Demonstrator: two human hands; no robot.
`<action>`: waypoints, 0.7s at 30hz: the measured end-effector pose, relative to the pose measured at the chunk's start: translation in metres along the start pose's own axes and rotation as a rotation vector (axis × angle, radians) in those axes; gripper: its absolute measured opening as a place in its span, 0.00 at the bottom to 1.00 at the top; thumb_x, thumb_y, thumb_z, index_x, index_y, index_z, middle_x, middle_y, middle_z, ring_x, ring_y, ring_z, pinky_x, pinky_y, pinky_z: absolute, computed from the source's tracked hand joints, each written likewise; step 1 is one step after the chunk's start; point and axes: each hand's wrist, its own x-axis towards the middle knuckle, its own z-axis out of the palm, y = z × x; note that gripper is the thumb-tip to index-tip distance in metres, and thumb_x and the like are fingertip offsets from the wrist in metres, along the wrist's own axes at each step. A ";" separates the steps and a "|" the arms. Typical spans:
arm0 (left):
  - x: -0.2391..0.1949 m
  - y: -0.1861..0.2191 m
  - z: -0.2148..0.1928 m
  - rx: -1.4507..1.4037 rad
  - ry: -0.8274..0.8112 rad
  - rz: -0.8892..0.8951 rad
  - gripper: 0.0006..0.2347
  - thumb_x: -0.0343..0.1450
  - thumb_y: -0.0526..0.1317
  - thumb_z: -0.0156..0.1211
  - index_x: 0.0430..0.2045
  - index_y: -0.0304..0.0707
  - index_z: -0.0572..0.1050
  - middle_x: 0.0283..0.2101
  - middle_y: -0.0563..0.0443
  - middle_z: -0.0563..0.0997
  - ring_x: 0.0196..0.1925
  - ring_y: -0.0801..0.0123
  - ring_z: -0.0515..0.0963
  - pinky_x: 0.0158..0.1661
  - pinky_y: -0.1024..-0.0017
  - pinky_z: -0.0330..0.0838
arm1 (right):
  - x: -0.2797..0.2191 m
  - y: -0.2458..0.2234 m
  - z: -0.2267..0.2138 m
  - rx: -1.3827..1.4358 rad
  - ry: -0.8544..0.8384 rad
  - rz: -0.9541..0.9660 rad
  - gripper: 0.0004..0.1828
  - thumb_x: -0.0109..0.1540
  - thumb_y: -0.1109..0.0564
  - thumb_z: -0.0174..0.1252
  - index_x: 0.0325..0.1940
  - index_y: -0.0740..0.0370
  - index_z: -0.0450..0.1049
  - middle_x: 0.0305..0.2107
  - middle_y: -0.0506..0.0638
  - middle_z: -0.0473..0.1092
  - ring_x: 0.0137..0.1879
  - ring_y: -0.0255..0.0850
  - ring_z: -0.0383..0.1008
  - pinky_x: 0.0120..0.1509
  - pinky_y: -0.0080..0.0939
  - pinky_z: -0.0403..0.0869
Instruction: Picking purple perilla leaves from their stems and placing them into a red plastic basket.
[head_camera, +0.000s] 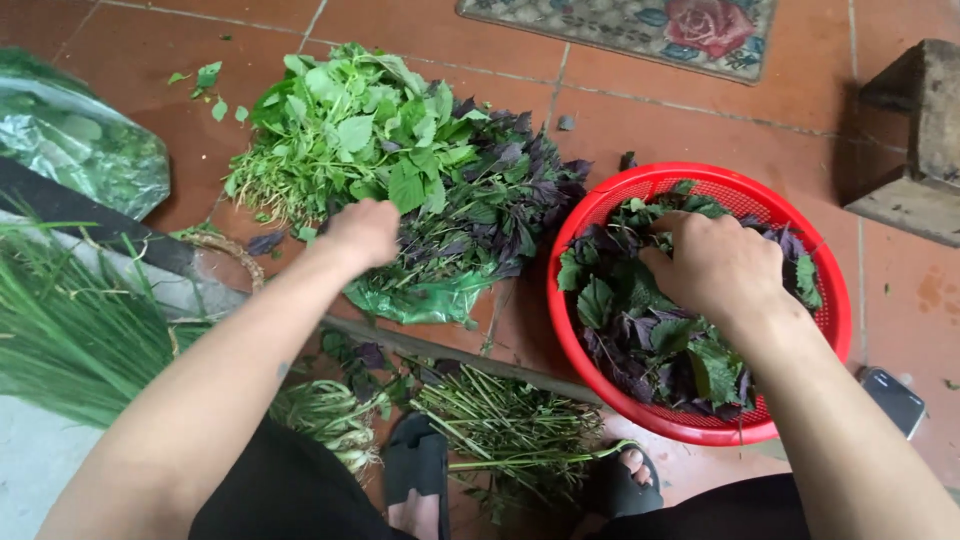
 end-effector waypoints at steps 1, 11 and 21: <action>-0.028 0.012 -0.030 0.000 -0.001 -0.007 0.13 0.66 0.43 0.70 0.39 0.37 0.85 0.39 0.36 0.85 0.47 0.41 0.86 0.43 0.45 0.82 | -0.001 -0.002 -0.003 0.001 -0.001 -0.007 0.24 0.64 0.40 0.58 0.63 0.41 0.79 0.45 0.59 0.82 0.52 0.62 0.84 0.53 0.60 0.80; -0.092 0.034 -0.081 -0.096 -0.086 -0.058 0.20 0.72 0.37 0.67 0.60 0.48 0.72 0.62 0.47 0.74 0.59 0.54 0.80 0.61 0.54 0.75 | -0.002 -0.012 -0.010 -0.059 -0.192 0.015 0.30 0.66 0.33 0.52 0.72 0.32 0.66 0.54 0.58 0.77 0.63 0.62 0.76 0.61 0.67 0.77; -0.079 0.037 -0.073 -0.285 0.117 0.139 0.06 0.75 0.40 0.64 0.43 0.42 0.82 0.50 0.48 0.85 0.52 0.60 0.84 0.60 0.58 0.79 | -0.005 -0.016 -0.012 -0.031 -0.163 -0.011 0.27 0.66 0.34 0.51 0.70 0.31 0.69 0.48 0.48 0.81 0.62 0.56 0.76 0.60 0.66 0.77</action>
